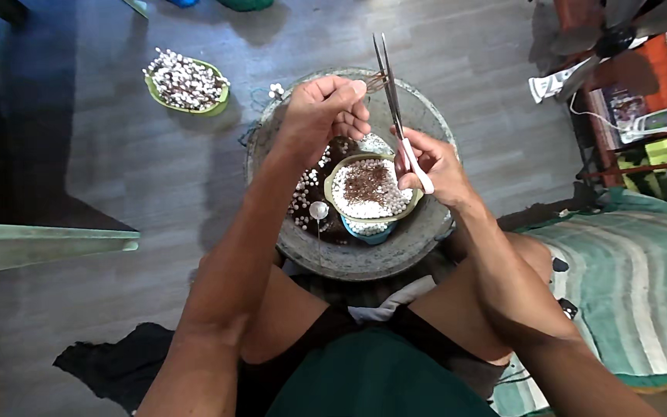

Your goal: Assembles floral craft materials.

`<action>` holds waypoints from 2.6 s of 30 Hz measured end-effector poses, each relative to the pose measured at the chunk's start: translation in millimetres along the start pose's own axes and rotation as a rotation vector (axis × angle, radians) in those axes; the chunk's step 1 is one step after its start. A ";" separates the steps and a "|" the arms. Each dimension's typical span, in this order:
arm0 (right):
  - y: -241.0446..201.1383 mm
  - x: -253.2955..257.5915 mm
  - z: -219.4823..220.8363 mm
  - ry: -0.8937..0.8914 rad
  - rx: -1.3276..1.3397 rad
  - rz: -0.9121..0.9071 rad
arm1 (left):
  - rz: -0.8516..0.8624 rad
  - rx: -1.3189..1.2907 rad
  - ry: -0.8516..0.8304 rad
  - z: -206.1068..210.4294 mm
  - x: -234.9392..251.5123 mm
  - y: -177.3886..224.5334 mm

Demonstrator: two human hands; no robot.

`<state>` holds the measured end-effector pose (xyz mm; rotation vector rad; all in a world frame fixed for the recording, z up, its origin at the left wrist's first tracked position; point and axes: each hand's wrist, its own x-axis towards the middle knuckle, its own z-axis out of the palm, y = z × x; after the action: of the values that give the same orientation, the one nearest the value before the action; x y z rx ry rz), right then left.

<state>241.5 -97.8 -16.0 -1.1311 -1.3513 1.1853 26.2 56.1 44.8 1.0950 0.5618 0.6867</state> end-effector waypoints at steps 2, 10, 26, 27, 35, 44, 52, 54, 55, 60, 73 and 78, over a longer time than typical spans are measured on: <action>1.5 0.7 -0.5 -0.004 0.003 0.000 | 0.000 0.008 0.007 0.4 0.1 0.3; 2.9 2.6 1.0 0.004 -0.013 -0.001 | 0.005 0.030 0.012 2.1 -0.9 1.3; 5.6 1.9 4.6 0.083 -0.103 -0.062 | -0.004 0.071 0.020 -1.1 -0.1 2.8; 5.3 1.7 4.4 0.087 -0.091 -0.062 | -0.002 0.074 0.010 -2.0 -0.2 2.7; -5.9 -9.1 21.3 0.280 -0.199 0.029 | 0.054 -0.042 -0.026 -5.1 1.4 -5.4; -39.4 1.6 91.9 0.416 -0.374 0.106 | 0.114 -0.367 -0.193 21.5 -5.8 -25.0; -60.1 1.8 88.0 0.083 -0.074 0.093 | 0.204 -0.511 -0.246 12.8 -10.3 -13.0; -64.5 -1.0 81.8 -0.034 0.043 0.090 | 0.205 -0.524 -0.246 12.4 -13.5 -10.2; -66.3 -2.3 79.1 -0.088 0.080 0.088 | 0.207 -0.526 -0.241 12.0 -15.2 -9.1; -60.0 -6.4 83.1 0.045 0.090 0.089 | 0.203 -0.377 -0.090 10.9 -21.7 -5.2; -39.3 -54.7 3.0 0.143 -0.084 0.316 | 0.708 0.278 0.162 8.2 -30.4 5.7; -4.5 -18.9 -51.3 -0.017 -0.652 0.475 | 0.632 0.266 0.129 6.8 -27.9 1.0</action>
<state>294.1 -112.4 -10.5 -1.9939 -1.5855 1.0955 12.2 31.7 50.2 1.5052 0.4191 1.2638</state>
